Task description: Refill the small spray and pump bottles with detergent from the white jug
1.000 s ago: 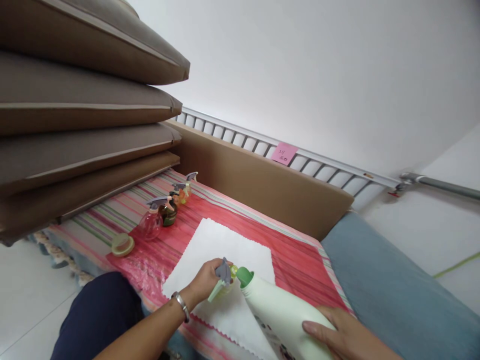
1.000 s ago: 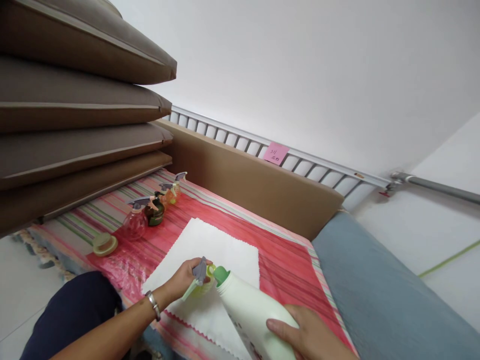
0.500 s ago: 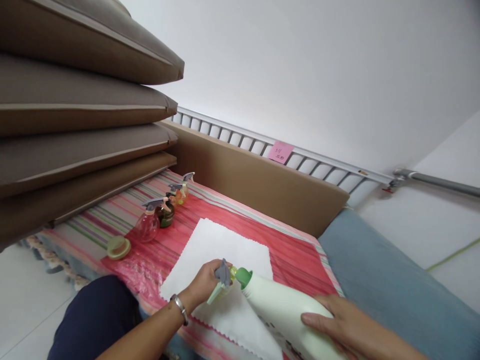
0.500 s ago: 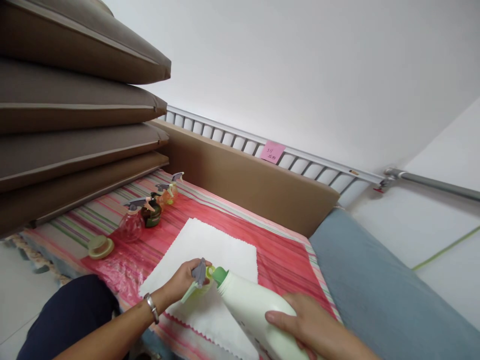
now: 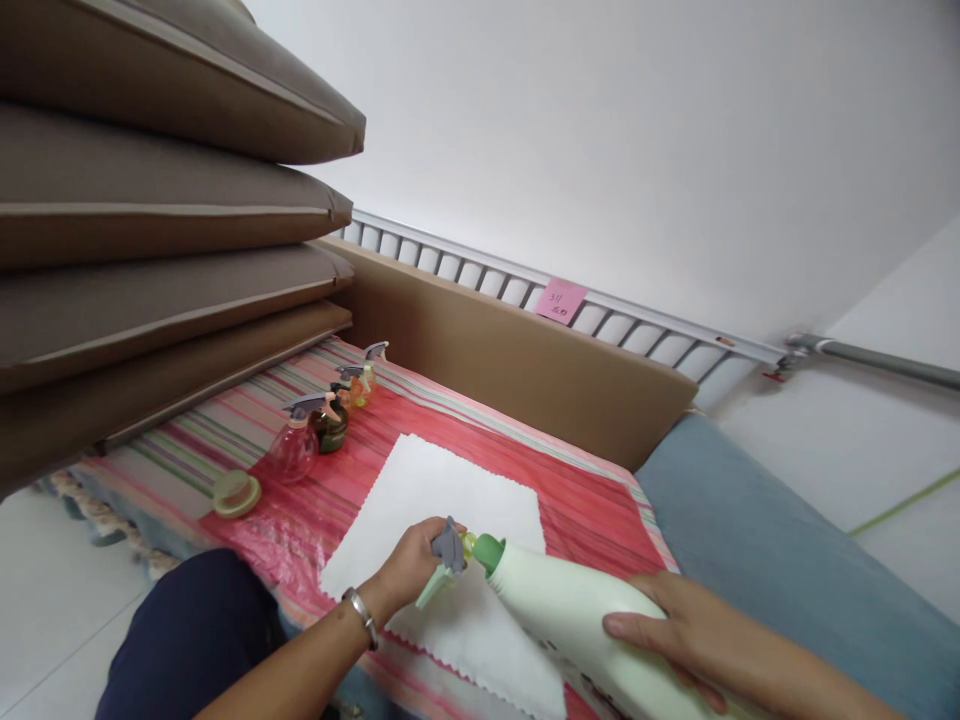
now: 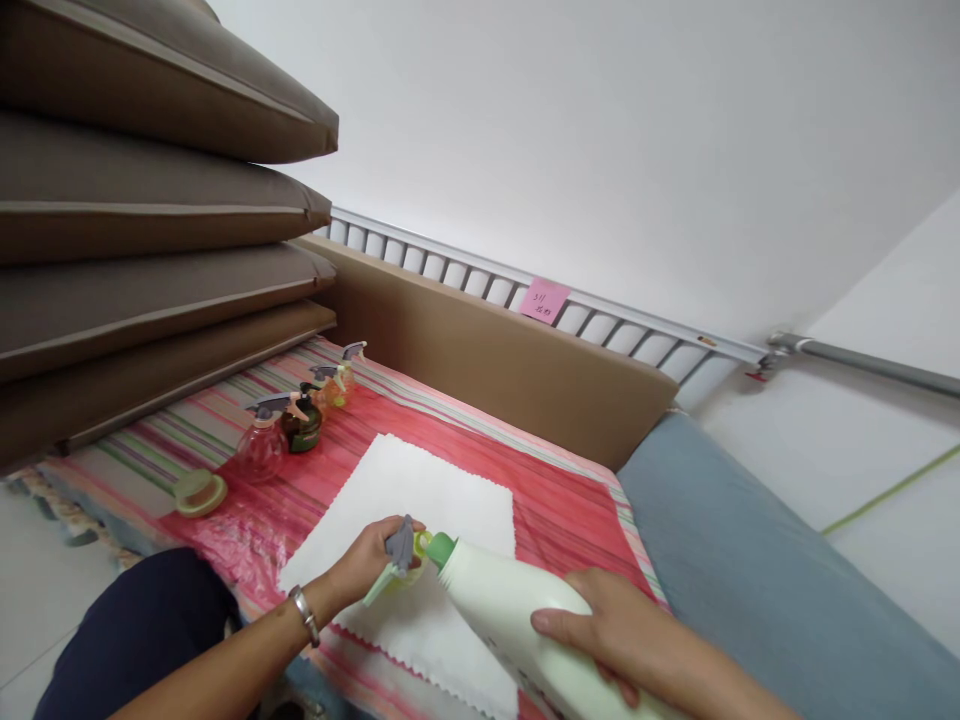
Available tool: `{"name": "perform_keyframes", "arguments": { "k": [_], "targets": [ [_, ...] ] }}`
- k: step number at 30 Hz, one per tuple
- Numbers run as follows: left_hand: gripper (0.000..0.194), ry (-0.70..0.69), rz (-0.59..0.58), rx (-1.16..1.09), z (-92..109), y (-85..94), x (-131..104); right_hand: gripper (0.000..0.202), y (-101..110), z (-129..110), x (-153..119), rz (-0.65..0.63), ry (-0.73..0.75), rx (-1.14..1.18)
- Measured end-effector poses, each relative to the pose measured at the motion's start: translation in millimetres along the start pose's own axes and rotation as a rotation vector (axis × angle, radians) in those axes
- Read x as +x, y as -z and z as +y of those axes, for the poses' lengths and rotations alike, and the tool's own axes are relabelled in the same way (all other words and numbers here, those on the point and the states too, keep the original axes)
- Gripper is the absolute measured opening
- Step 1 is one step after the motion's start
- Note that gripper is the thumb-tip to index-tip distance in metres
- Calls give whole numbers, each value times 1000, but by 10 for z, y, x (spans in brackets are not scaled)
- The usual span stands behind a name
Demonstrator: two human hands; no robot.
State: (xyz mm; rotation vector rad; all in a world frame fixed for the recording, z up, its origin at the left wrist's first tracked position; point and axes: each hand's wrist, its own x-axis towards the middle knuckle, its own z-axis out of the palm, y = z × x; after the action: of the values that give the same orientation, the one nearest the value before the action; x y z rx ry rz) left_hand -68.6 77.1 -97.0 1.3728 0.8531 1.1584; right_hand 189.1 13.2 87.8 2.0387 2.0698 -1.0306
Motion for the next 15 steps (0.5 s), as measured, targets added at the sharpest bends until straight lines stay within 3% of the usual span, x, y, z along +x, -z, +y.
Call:
{"name": "perform_keyframes", "arguments": {
  "k": [15],
  "targets": [
    [30,-26,8,13,-59,-10,-5,30,78,-84,-28,-35,-41,-42]
  ]
}}
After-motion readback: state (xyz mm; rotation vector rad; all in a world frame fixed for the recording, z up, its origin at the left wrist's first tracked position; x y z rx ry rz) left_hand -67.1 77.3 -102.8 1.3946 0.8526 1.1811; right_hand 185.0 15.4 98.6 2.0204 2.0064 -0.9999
